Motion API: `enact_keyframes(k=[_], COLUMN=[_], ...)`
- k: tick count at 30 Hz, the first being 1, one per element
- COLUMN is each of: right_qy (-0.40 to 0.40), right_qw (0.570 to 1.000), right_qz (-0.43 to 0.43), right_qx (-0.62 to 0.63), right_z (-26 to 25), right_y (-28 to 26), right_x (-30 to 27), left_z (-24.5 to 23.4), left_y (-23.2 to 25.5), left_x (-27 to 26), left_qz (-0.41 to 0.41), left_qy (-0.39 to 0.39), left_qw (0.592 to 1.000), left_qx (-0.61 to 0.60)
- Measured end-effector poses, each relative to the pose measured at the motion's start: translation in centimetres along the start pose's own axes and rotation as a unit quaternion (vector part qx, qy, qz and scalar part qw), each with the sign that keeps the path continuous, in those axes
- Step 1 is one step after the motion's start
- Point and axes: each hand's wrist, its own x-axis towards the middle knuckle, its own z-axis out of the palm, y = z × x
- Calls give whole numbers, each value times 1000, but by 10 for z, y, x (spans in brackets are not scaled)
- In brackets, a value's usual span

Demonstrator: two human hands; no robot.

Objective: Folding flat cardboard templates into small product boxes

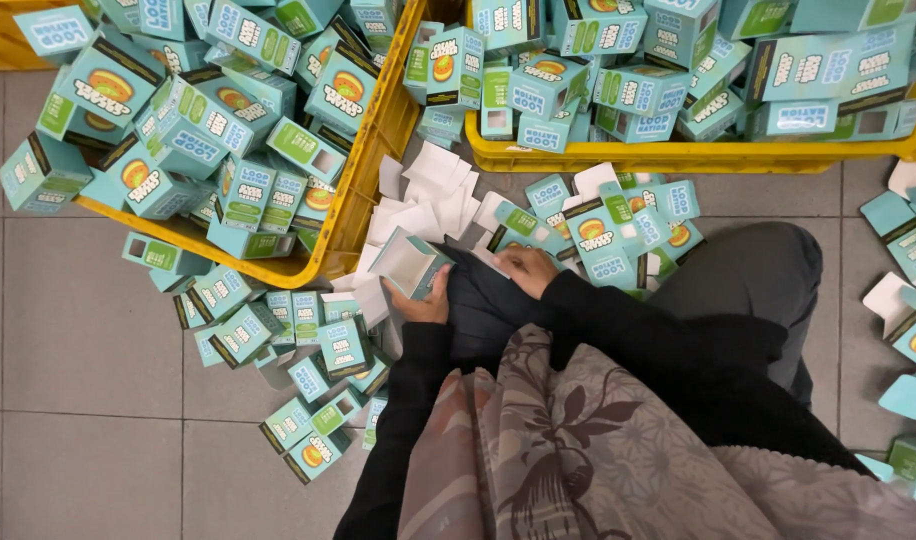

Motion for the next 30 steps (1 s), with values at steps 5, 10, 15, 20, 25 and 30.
enact_keyframes(k=[5,10,15,20,25,30], right_qy=[10,68,103,175,134,184], right_qw=[995,994,993,952,945,925], right_qz=[73,71,15,-34,-184,-331], right_qx=[68,49,53,248,236,-34], right_z=[18,38,35,-53,-130,-137], right_y=[55,58,37,-18,-137,-193], right_x=[25,23,2,9,-49,-82], left_z=[1,3,4,2,13,27], left_y=[-5,-28,-12,50,82,106], left_x=[0,-3,7,26,31,26], left_qz=[8,30,110,41,20,30], left_qy=[1,-12,-65,-95,-112,-125], left_qw=[1000,999,989,995,994,991], left_qx=[1,17,72,10,-7,-29])
